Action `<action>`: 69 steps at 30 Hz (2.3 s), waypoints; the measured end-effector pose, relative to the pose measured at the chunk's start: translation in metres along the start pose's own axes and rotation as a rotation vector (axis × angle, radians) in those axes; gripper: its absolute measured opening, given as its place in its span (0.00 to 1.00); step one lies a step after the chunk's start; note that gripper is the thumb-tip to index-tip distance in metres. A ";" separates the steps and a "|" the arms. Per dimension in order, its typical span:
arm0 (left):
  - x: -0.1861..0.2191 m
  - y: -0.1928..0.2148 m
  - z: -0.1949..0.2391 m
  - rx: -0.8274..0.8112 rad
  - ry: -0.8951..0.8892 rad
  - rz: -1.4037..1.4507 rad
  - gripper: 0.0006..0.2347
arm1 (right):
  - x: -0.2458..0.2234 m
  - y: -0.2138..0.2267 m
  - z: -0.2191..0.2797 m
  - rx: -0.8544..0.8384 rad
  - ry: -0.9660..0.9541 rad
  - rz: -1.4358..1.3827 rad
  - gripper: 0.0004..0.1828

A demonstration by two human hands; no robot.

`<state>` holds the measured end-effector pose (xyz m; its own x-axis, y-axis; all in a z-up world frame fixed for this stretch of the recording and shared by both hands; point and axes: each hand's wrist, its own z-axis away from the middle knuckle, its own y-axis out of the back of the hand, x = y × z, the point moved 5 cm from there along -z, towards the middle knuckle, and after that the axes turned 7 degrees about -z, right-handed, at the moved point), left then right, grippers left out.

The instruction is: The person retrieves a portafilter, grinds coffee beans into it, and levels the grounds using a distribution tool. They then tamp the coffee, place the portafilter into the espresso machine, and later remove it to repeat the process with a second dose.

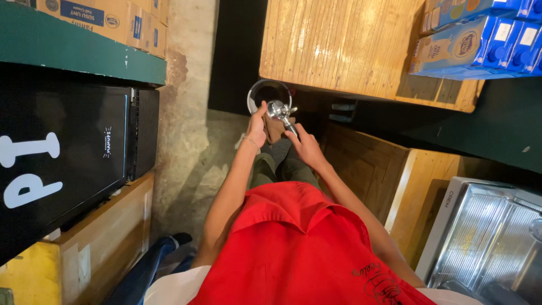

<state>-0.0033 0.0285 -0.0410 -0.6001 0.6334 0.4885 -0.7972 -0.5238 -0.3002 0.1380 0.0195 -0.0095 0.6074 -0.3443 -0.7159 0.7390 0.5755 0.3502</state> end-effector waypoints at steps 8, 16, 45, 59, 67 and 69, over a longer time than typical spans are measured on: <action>0.003 0.003 0.000 0.036 0.064 -0.110 0.24 | -0.003 0.016 0.021 0.216 -0.003 -0.008 0.17; -0.041 0.048 -0.125 -0.031 -0.298 -0.778 0.17 | -0.009 0.022 0.022 0.334 -0.055 -0.160 0.16; 0.045 0.050 -0.075 0.131 -0.587 -1.065 0.10 | 0.029 -0.031 0.007 0.253 0.152 0.615 0.17; -0.003 0.081 -0.042 0.134 -0.569 -0.696 0.11 | 0.016 -0.028 0.012 0.099 -0.062 -0.356 0.16; -0.029 0.098 -0.068 0.118 -0.465 -0.629 0.14 | 0.015 -0.037 0.013 0.045 -0.245 -0.964 0.16; -0.037 0.101 -0.081 0.140 -0.468 -0.733 0.15 | 0.014 -0.034 0.014 0.053 -0.242 -0.893 0.17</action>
<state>-0.0669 -0.0013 -0.1560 0.1719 0.5553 0.8137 -0.9374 -0.1617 0.3084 0.1255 -0.0156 -0.0230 -0.1536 -0.7928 -0.5898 0.9710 -0.0105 -0.2388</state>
